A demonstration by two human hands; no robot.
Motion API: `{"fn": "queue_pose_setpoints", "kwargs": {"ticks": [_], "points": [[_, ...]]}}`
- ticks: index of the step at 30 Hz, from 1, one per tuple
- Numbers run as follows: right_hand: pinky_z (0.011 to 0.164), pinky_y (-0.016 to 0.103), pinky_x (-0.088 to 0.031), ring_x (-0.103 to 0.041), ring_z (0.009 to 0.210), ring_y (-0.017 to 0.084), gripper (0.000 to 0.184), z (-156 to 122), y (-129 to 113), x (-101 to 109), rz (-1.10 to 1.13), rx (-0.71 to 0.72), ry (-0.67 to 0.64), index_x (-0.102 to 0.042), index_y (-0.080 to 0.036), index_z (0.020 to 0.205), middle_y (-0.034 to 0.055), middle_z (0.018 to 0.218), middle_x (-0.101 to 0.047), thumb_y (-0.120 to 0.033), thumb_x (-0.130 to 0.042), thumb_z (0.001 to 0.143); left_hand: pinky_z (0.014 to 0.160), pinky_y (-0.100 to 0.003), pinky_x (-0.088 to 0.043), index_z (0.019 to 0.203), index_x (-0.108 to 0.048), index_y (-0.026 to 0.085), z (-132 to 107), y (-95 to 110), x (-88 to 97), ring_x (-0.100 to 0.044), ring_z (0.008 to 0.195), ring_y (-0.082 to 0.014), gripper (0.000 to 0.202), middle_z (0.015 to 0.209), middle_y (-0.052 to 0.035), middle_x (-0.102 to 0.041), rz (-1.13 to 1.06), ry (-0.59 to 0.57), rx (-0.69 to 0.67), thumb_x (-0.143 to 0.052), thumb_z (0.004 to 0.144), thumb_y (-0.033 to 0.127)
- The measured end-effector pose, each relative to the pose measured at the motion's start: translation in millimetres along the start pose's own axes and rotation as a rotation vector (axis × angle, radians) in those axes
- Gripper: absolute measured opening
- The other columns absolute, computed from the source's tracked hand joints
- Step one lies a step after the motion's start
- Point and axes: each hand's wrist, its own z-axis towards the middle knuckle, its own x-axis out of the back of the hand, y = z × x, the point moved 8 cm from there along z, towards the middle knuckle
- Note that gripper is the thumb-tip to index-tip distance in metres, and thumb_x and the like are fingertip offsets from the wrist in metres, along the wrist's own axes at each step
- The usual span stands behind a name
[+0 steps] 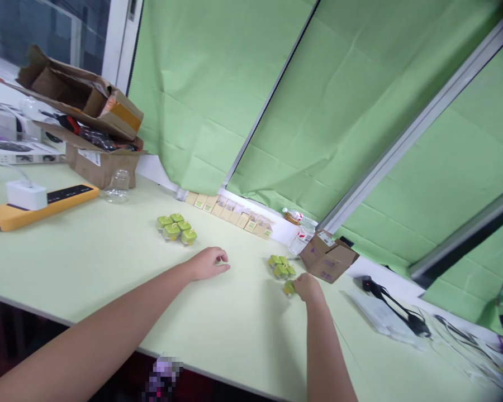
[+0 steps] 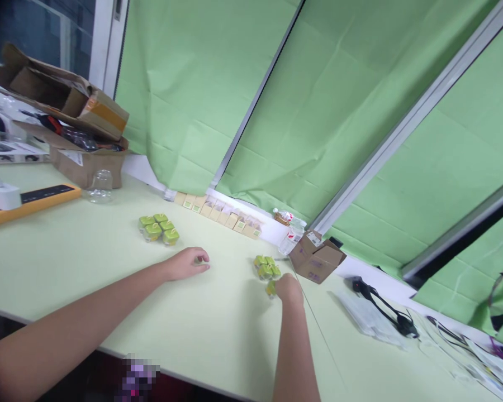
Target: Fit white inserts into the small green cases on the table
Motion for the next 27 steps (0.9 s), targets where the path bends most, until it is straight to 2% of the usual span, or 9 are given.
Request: {"fn": "queue_pose_setpoints", "kwargs": {"ticks": [2,5,12,15,17,20,22,25,27], "points": [[0.057,0.028,-0.041,-0.066,0.070,0.024,0.007,4.4,20.1,1.2,-0.019,-0.058,-0.017,-0.064,-0.018,0.067,0.0123,0.071,-0.069,-0.022,-0.060,0.070,0.078,-0.031,-0.047,0.089,-0.067,0.021,-0.1,-0.4,-0.7,-0.061,0.086,-0.0212,0.026,0.094,-0.0047,-0.066,0.010,-0.010,-0.001,-0.060,0.078,0.044],[0.061,0.028,-0.042,-0.067,0.082,0.026,0.012,8.2,32.6,0.9,-0.012,-0.117,0.001,-0.066,-0.018,0.076,0.0132,0.083,-0.071,-0.026,-0.058,0.073,0.077,-0.031,-0.047,0.089,-0.067,0.021,-0.9,-0.6,-1.1,-0.061,0.085,-0.0211,0.026,0.093,-0.0048,-0.066,0.017,-0.018,-0.001,-0.060,0.078,0.044],[0.062,0.029,-0.044,-0.067,0.083,0.028,0.016,12.6,31.1,-3.9,0.069,-0.150,0.037,-0.069,-0.019,0.076,0.0128,0.084,-0.072,-0.031,-0.059,0.073,0.079,-0.031,-0.047,0.090,-0.066,0.023,-1.9,1.5,-0.4,-0.061,0.087,-0.0209,0.024,0.095,-0.0039,-0.066,0.038,-0.020,-0.002,-0.059,0.079,0.043],[0.065,0.031,-0.045,-0.067,0.088,0.030,0.023,11.8,32.5,5.6,0.110,-0.174,0.070,-0.070,-0.018,0.082,0.0140,0.090,-0.072,-0.037,-0.060,0.073,0.078,-0.030,-0.047,0.091,-0.066,0.022,-1.5,2.9,0.4,-0.061,0.087,-0.0206,0.024,0.095,-0.0038,-0.067,0.044,-0.003,-0.008,-0.059,0.079,0.042],[0.068,0.033,-0.046,-0.066,0.092,0.031,0.032,9.5,29.0,20.1,0.128,-0.198,0.117,-0.070,-0.016,0.090,0.0161,0.097,-0.071,-0.041,-0.058,0.074,0.077,-0.030,-0.047,0.090,-0.066,0.022,-1.1,6.4,1.1,-0.061,0.086,-0.0200,0.021,0.094,-0.0035,-0.067,0.061,0.004,-0.026,-0.059,0.080,0.040],[0.074,0.034,-0.045,-0.064,0.095,0.031,0.037,1.6,2.0,52.6,0.223,-0.170,0.281,-0.068,-0.015,0.099,0.0163,0.101,-0.071,-0.041,-0.056,0.075,0.074,-0.029,-0.047,0.084,-0.065,0.022,0.5,18.0,6.8,-0.060,0.083,-0.0185,0.016,0.090,-0.0028,-0.066,0.144,0.030,-0.087,-0.055,0.083,0.034],[0.078,0.033,-0.045,-0.064,0.094,0.028,0.033,-5.8,-33.8,66.9,0.370,-0.075,0.372,-0.069,-0.017,0.097,0.0125,0.098,-0.072,-0.038,-0.054,0.075,0.075,-0.030,-0.047,0.084,-0.063,0.022,2.1,28.7,19.4,-0.059,0.084,-0.0190,0.014,0.090,-0.0030,-0.065,0.255,0.112,-0.142,-0.051,0.085,0.029],[0.078,0.032,-0.045,-0.065,0.087,0.024,0.029,-18.2,-98.4,55.9,0.593,0.089,0.366,-0.068,-0.017,0.092,0.0105,0.092,-0.072,-0.035,-0.052,0.077,0.087,-0.036,-0.044,0.092,-0.062,0.020,2.7,40.0,50.4,-0.056,0.096,-0.0231,0.017,0.097,-0.0061,-0.064,0.476,0.324,-0.194,-0.047,0.085,0.019],[0.079,0.032,-0.045,-0.063,0.084,0.023,0.029,-29.7,-133.3,33.3,0.643,0.150,0.365,-0.067,-0.016,0.094,0.0109,0.091,-0.071,-0.033,-0.049,0.079,0.091,-0.038,-0.042,0.101,-0.061,0.019,2.4,35.1,72.2,-0.054,0.101,-0.0252,0.026,0.104,-0.0091,-0.062,0.602,0.437,-0.144,-0.046,0.081,0.012]]}}
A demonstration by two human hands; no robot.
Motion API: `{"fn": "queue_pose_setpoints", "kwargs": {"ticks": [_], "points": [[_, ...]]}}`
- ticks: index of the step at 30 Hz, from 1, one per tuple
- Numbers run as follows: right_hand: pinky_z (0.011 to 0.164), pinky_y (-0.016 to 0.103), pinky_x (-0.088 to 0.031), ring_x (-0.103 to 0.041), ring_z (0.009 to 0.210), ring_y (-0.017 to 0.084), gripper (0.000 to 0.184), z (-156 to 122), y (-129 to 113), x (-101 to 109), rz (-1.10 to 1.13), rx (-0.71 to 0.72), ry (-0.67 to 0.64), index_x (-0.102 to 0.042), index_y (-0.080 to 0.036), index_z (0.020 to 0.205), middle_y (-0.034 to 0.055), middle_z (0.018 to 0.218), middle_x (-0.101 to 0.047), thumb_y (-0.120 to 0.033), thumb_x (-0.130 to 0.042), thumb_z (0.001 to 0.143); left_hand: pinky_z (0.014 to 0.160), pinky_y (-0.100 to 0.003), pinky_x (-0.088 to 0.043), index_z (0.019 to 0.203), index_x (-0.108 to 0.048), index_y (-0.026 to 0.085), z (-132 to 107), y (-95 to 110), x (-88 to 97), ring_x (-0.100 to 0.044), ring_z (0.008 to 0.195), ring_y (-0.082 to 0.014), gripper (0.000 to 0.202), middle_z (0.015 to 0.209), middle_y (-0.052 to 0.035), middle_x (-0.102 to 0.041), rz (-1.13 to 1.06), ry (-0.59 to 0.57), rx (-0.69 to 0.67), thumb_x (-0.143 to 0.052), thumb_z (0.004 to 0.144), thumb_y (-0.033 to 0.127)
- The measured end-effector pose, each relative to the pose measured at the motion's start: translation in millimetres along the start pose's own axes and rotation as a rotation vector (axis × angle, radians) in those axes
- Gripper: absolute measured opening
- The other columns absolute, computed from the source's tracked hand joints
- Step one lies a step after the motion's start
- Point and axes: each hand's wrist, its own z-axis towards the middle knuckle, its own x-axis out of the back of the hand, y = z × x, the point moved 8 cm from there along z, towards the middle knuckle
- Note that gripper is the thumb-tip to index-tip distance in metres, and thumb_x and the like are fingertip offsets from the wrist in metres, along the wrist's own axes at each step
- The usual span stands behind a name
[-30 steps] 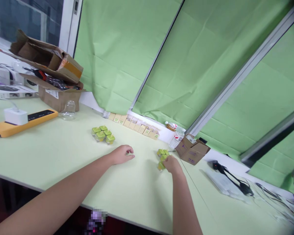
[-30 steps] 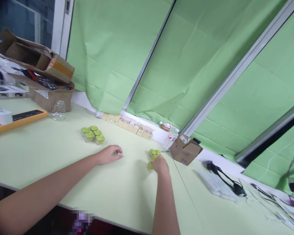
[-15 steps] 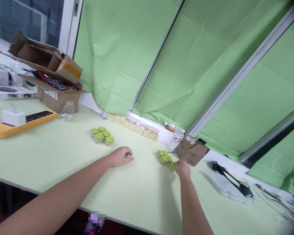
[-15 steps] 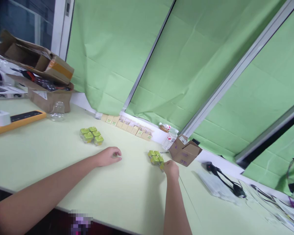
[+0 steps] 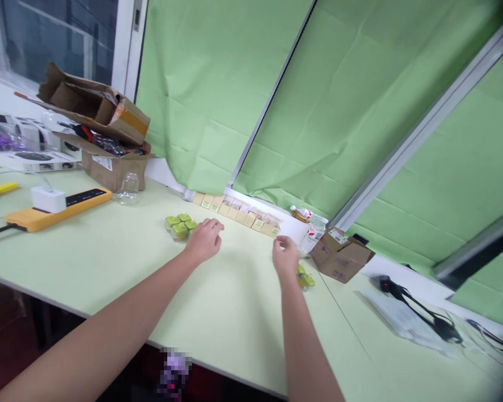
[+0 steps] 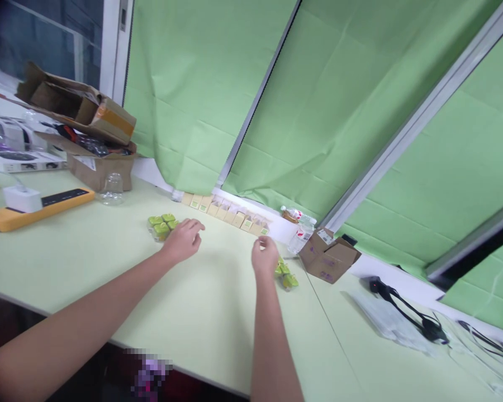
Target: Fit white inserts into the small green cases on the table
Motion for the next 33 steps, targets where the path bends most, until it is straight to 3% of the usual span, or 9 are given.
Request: {"fn": "queue_pose_setpoints", "kwargs": {"ticks": [2,4,7,11,15,21,27,30,33], "points": [[0.081,0.031,-0.044,-0.062,0.084,0.022,0.028,-20.8,-7.7,-29.8,-0.004,0.055,-0.005,-0.066,-0.014,0.095,0.0125,0.094,-0.069,-0.027,-0.046,0.080,0.090,-0.039,-0.043,0.105,-0.061,0.017,2.5,-24.0,5.4,-0.054,0.101,-0.0271,0.033,0.106,-0.0119,-0.061,0.129,0.005,0.105,-0.048,0.076,0.008],[0.083,0.031,-0.044,-0.061,0.084,0.020,0.027,-39.6,-14.3,-57.9,0.026,0.171,-0.122,-0.066,-0.015,0.094,0.0122,0.099,-0.067,-0.024,-0.046,0.079,0.083,-0.038,-0.045,0.099,-0.064,0.015,1.5,-48.7,2.1,-0.057,0.095,-0.0277,0.032,0.099,-0.0131,-0.062,0.199,-0.071,0.224,-0.050,0.073,0.007],[0.079,0.032,-0.045,-0.060,0.079,0.019,0.023,-56.1,-13.3,-75.3,0.117,0.175,-0.244,-0.066,-0.018,0.090,0.0081,0.093,-0.068,-0.025,-0.047,0.079,0.076,-0.035,-0.047,0.086,-0.067,0.015,-1.8,-66.6,-8.7,-0.060,0.084,-0.0254,0.024,0.092,-0.0122,-0.064,0.157,-0.178,0.306,-0.049,0.072,0.007],[0.069,0.029,-0.046,-0.060,0.077,0.018,0.021,-70.9,-24.8,-89.0,0.326,0.098,-0.461,-0.067,-0.021,0.091,0.0037,0.090,-0.069,-0.032,-0.057,0.076,0.077,-0.032,-0.048,0.084,-0.068,0.018,-3.6,-43.0,-23.9,-0.062,0.085,-0.0232,0.023,0.091,-0.0085,-0.067,-0.105,-0.201,0.214,-0.049,0.073,0.011],[0.070,0.029,-0.048,-0.061,0.086,0.019,0.026,-85.3,-45.9,-101.0,0.496,0.108,-0.628,-0.068,-0.023,0.097,0.0040,0.105,-0.068,-0.037,-0.062,0.076,0.075,-0.029,-0.050,0.100,-0.065,0.019,-9.9,-3.5,-41.8,-0.062,0.084,-0.0188,0.032,0.100,-0.0061,-0.066,-0.476,-0.229,0.093,-0.050,0.073,0.014],[0.083,0.033,-0.049,-0.062,0.090,0.019,0.029,-82.7,-38.6,-107.6,0.625,0.038,-0.605,-0.070,-0.022,0.098,0.0044,0.105,-0.069,-0.041,-0.065,0.076,0.083,-0.031,-0.050,0.118,-0.055,0.019,-22.1,0.2,-58.7,-0.057,0.106,-0.0225,0.050,0.120,-0.0102,-0.058,-0.660,-0.261,0.158,-0.058,0.069,0.018],[0.089,0.037,-0.047,-0.063,0.089,0.021,0.026,-82.9,-39.0,-114.9,0.690,0.008,-0.615,-0.072,-0.020,0.083,0.0042,0.090,-0.071,-0.044,-0.068,0.074,0.067,-0.028,-0.048,0.116,-0.054,0.020,-33.8,0.7,-68.8,-0.059,0.075,-0.0176,0.050,0.086,-0.0018,-0.063,-0.659,-0.451,0.164,-0.067,0.068,0.029],[0.088,0.037,-0.049,-0.062,0.089,0.021,0.029,-77.6,-36.8,-107.2,0.781,-0.086,-0.557,-0.070,-0.020,0.083,0.0045,0.089,-0.071,-0.046,-0.070,0.071,0.069,-0.028,-0.048,0.112,-0.056,0.020,-34.0,1.1,-69.2,-0.059,0.078,-0.0180,0.048,0.088,-0.0023,-0.063,-0.640,-0.459,0.143,-0.069,0.068,0.033],[0.078,0.036,-0.053,-0.064,0.086,0.020,0.030,-70.7,-25.1,-97.7,1.000,-0.288,-0.477,-0.063,-0.022,0.084,0.0028,0.092,-0.068,-0.047,-0.071,0.071,0.076,-0.031,-0.049,0.116,-0.054,0.020,-33.6,-7.4,-74.1,-0.061,0.085,-0.0198,0.053,0.098,-0.0048,-0.064,-0.595,-0.441,0.166,-0.070,0.068,0.035]]}}
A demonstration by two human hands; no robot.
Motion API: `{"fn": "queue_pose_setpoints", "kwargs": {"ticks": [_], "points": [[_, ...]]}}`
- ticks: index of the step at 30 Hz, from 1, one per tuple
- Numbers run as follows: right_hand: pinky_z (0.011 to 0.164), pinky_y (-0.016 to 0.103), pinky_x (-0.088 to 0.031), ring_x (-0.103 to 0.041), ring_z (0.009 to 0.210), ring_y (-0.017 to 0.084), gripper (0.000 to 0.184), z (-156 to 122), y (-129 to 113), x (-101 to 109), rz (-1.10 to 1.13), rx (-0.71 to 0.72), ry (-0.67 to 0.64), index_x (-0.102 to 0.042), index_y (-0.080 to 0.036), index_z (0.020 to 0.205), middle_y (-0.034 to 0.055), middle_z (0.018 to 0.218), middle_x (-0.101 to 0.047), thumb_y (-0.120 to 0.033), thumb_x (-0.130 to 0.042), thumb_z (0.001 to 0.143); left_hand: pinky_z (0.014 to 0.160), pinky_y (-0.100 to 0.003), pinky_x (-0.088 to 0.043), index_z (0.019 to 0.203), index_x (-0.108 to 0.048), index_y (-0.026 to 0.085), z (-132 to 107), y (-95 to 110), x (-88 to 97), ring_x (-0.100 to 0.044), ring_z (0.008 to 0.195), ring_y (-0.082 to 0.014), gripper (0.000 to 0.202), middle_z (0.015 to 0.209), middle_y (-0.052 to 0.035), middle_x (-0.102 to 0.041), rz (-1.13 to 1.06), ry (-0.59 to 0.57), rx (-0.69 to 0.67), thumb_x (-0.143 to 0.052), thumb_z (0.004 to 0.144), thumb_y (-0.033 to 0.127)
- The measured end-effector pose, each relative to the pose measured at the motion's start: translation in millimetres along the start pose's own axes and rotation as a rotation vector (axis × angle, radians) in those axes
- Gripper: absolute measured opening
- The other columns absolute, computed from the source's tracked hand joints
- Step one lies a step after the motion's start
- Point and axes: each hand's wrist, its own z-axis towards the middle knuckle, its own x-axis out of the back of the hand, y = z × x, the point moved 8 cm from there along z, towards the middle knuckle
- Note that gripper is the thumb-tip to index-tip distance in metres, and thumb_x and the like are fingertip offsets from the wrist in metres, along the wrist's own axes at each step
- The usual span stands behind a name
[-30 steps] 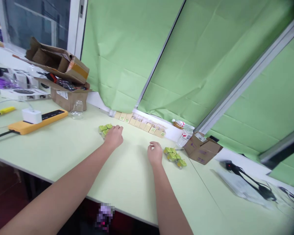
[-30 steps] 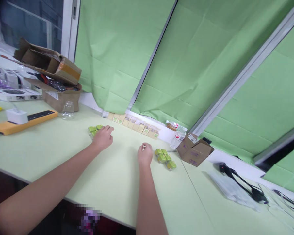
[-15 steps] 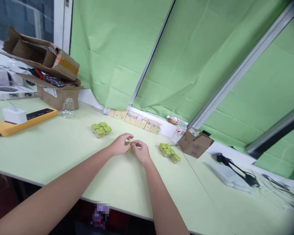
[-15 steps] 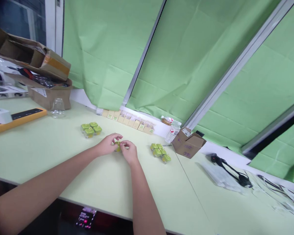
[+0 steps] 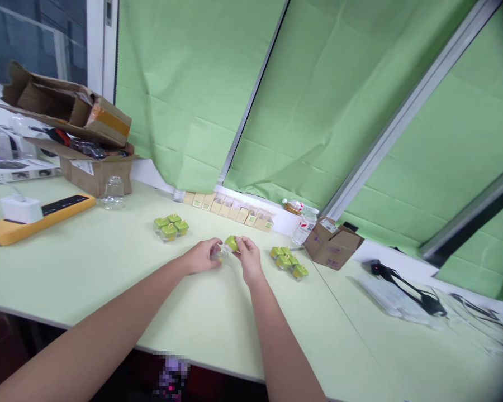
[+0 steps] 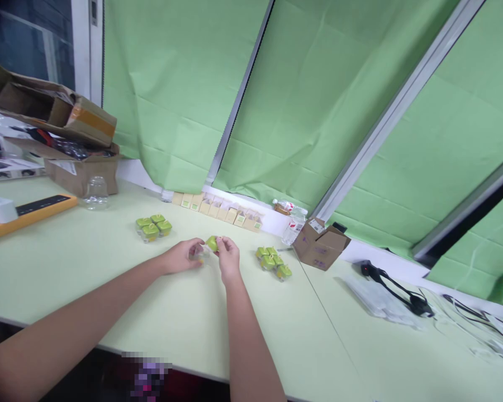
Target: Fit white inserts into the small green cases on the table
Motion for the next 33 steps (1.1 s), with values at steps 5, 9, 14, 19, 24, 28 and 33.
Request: {"fn": "queue_pose_setpoints", "kwargs": {"ticks": [5,9,14,19,24,28,33], "points": [[0.067,0.034,-0.055,-0.066,0.079,0.020,0.031,0.8,12.1,17.6,0.246,-0.219,0.044,-0.056,-0.023,0.084,0.0037,0.088,-0.067,-0.044,-0.073,0.070,0.097,-0.038,-0.044,0.122,-0.052,0.017,3.4,-20.1,19.1,-0.057,0.110,-0.0266,0.052,0.119,-0.0125,-0.058,0.189,0.192,0.073,-0.064,0.072,0.027],[0.072,0.029,-0.054,-0.065,0.085,0.019,0.038,-2.7,11.2,12.4,0.227,-0.249,-0.051,-0.060,-0.020,0.091,0.0059,0.093,-0.068,-0.036,-0.081,0.064,0.108,-0.045,-0.036,0.126,-0.050,0.016,-0.6,3.5,36.1,-0.043,0.126,-0.0295,0.051,0.131,-0.0136,-0.048,0.312,0.335,-0.024,-0.058,0.075,0.018],[0.076,0.028,-0.052,-0.065,0.084,0.017,0.049,-15.3,0.3,-8.7,0.143,-0.240,-0.208,-0.063,-0.020,0.103,0.0044,0.092,-0.069,-0.031,-0.084,0.060,0.109,-0.040,-0.038,0.132,-0.049,0.024,-8.0,61.0,27.5,-0.046,0.124,-0.0244,0.056,0.133,-0.0079,-0.050,0.228,0.246,-0.282,-0.052,0.077,0.011],[0.075,0.028,-0.050,-0.067,0.080,0.015,0.049,-24.9,-2.0,-21.6,0.089,-0.279,-0.322,-0.062,-0.022,0.106,0.0029,0.089,-0.070,-0.033,-0.083,0.063,0.099,-0.035,-0.045,0.127,-0.055,0.026,-11.2,73.6,14.9,-0.054,0.112,-0.0214,0.052,0.123,-0.0058,-0.058,0.145,0.141,-0.332,-0.049,0.079,0.010],[0.069,0.025,-0.048,-0.063,0.071,0.012,0.037,-26.3,3.6,-24.7,0.074,-0.306,-0.374,-0.061,-0.021,0.100,0.0002,0.083,-0.067,-0.032,-0.078,0.069,0.095,-0.033,-0.045,0.123,-0.059,0.025,-10.8,70.7,13.4,-0.056,0.106,-0.0214,0.047,0.114,-0.0052,-0.060,0.153,0.136,-0.307,-0.050,0.079,0.012],[0.061,0.024,-0.044,-0.053,0.060,0.010,0.026,-25.6,6.0,-30.1,0.090,-0.309,-0.360,-0.058,-0.021,0.091,-0.0039,0.071,-0.059,-0.029,-0.072,0.070,0.093,-0.032,-0.045,0.123,-0.060,0.026,-9.9,72.2,12.6,-0.057,0.101,-0.0204,0.048,0.111,-0.0049,-0.060,0.132,0.116,-0.285,-0.049,0.078,0.011],[0.058,0.025,-0.041,-0.047,0.056,0.010,0.026,-23.9,7.8,-33.2,0.083,-0.304,-0.328,-0.057,-0.021,0.091,-0.0051,0.067,-0.054,-0.026,-0.067,0.067,0.090,-0.030,-0.046,0.125,-0.060,0.027,-9.7,71.2,12.8,-0.058,0.097,-0.0191,0.049,0.108,-0.0044,-0.059,0.099,0.111,-0.279,-0.049,0.080,0.013]]}}
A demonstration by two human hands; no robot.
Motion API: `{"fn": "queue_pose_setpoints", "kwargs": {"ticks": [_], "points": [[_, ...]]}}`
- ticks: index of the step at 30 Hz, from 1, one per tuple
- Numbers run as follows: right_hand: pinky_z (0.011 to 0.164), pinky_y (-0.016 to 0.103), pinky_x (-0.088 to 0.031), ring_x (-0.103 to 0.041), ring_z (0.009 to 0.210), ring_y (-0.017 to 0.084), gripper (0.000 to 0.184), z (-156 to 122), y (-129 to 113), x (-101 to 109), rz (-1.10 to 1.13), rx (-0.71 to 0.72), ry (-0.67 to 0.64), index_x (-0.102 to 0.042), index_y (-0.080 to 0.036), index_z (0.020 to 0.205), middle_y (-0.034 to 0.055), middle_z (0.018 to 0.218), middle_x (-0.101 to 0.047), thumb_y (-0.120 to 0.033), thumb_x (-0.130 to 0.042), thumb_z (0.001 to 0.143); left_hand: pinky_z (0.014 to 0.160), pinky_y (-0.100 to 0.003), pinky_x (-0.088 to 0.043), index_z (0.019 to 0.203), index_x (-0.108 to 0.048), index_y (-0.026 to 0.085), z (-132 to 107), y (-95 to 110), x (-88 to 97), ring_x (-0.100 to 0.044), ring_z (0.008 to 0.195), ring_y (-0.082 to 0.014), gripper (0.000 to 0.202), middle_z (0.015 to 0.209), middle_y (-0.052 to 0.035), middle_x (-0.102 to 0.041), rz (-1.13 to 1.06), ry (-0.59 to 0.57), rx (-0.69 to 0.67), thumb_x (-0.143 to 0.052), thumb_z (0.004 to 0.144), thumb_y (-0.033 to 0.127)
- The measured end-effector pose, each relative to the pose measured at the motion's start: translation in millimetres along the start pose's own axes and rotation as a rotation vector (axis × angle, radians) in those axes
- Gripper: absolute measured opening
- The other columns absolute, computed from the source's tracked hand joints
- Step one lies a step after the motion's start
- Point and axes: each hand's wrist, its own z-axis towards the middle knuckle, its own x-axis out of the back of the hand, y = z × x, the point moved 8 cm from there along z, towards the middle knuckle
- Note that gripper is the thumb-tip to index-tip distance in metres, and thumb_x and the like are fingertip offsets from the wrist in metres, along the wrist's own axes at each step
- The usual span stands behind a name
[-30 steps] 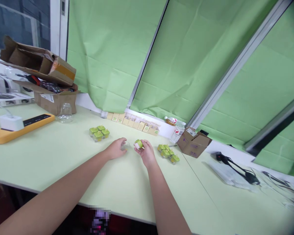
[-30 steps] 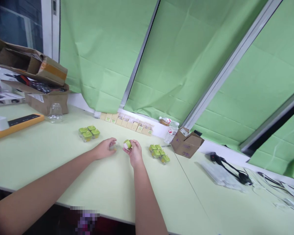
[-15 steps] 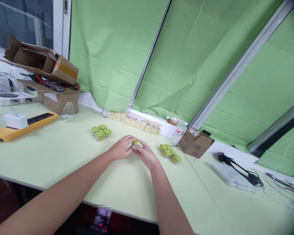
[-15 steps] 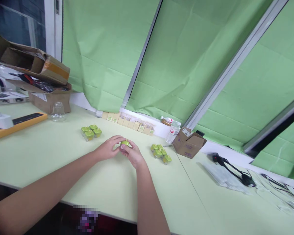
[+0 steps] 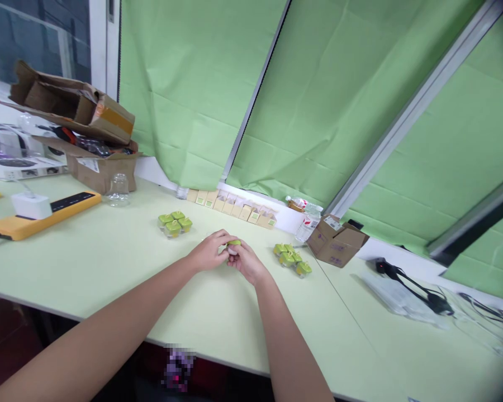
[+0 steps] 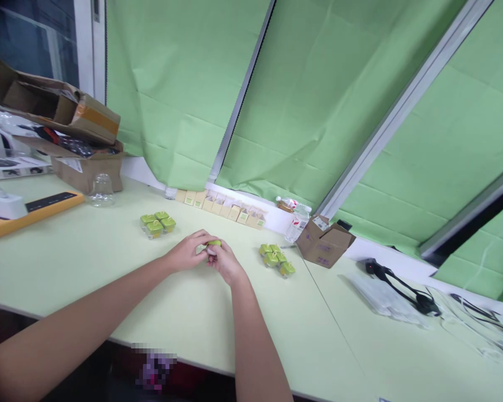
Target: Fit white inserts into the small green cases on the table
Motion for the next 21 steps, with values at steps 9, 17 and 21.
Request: {"fn": "queue_pose_setpoints", "kwargs": {"ticks": [9,17,21], "points": [[0.051,0.023,-0.039,-0.041,0.049,0.008,0.024,3.0,-0.5,6.6,-0.046,0.039,0.054,-0.055,-0.020,0.089,-0.0059,0.062,-0.051,-0.028,-0.059,0.066,0.091,-0.031,-0.047,0.130,-0.058,0.027,0.4,-4.0,-5.1,-0.057,0.098,-0.0181,0.053,0.108,-0.0042,-0.058,-0.031,0.002,-0.021,-0.050,0.080,0.011],[0.041,0.020,-0.034,-0.040,0.049,0.009,0.035,-3.8,-9.2,10.4,-0.269,0.066,0.147,-0.058,-0.022,0.101,-0.0067,0.062,-0.045,-0.032,-0.052,0.068,0.088,-0.032,-0.049,0.137,-0.047,0.033,-6.5,7.6,-6.5,-0.055,0.106,-0.0207,0.059,0.127,-0.0043,-0.050,0.081,-0.045,-0.036,-0.057,0.081,0.018],[0.039,0.019,-0.031,-0.038,0.049,0.009,0.029,-5.4,-6.9,9.5,-0.335,0.049,0.144,-0.057,-0.020,0.095,-0.0062,0.062,-0.044,-0.033,-0.054,0.069,0.089,-0.033,-0.048,0.134,-0.048,0.034,-7.2,12.9,-6.8,-0.051,0.113,-0.0225,0.060,0.130,-0.0036,-0.049,0.160,-0.056,-0.075,-0.058,0.079,0.014]]}}
